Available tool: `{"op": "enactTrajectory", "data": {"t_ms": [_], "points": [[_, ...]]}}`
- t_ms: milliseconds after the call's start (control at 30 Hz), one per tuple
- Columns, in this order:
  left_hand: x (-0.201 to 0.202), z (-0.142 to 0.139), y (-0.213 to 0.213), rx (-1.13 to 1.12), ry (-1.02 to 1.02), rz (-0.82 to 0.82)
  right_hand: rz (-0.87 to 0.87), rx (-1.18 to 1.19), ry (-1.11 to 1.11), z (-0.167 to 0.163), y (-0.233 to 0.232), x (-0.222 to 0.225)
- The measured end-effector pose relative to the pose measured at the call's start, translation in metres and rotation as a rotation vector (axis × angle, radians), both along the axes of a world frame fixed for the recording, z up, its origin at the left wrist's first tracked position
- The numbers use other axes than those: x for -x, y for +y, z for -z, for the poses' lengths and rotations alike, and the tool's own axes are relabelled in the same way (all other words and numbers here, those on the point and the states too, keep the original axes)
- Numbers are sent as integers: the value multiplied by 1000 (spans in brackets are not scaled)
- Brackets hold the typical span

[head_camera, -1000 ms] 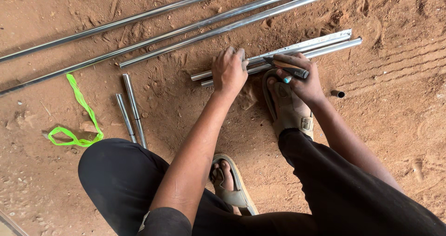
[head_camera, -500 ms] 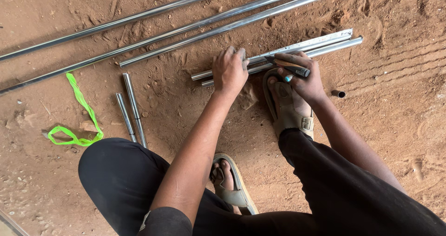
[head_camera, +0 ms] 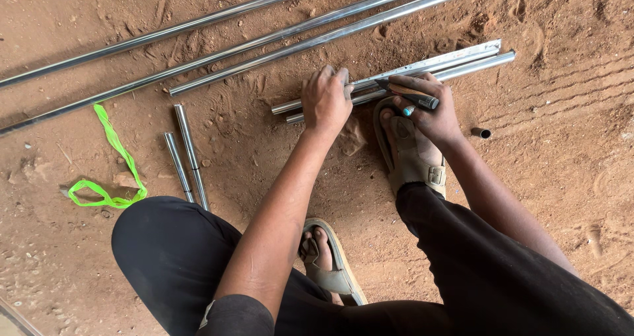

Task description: The person measures and marks several metal rods using a folding ruler and a marker. They place the ruler along the rods, mark specific points, and repeat the process for multiple rods.

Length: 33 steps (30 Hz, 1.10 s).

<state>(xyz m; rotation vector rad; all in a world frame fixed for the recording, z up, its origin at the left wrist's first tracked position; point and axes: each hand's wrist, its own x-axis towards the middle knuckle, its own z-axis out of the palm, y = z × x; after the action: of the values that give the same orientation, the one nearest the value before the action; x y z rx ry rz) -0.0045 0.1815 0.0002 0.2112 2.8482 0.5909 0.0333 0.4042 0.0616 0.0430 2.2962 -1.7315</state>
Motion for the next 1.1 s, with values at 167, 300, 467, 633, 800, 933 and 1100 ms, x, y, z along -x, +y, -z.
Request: {"op": "enactTrajectory", "data": {"t_ms": [167,300,467,633,800,933,1100], "points": [[0,1,-1,3,-13,5,1,-21,0,-1,0,0],[-1,1,-1,-18,7,-5,-2,-30,13,0,0,0],[0,1,0,13,-57,7,2,-27,-10,0,-1,0],[-1,1,0,-18,13,-2,4,-54,-9,0,-1,0],[0,2,1,-2,-27,-5,1,-61,0,-1,-1,1],[0,2,0,-9,-17,-4,-1,-64,-7,-1,-1,0],[-1,2,0,-20,-6,-9,14,-51,-19,-1,-2,0]]}}
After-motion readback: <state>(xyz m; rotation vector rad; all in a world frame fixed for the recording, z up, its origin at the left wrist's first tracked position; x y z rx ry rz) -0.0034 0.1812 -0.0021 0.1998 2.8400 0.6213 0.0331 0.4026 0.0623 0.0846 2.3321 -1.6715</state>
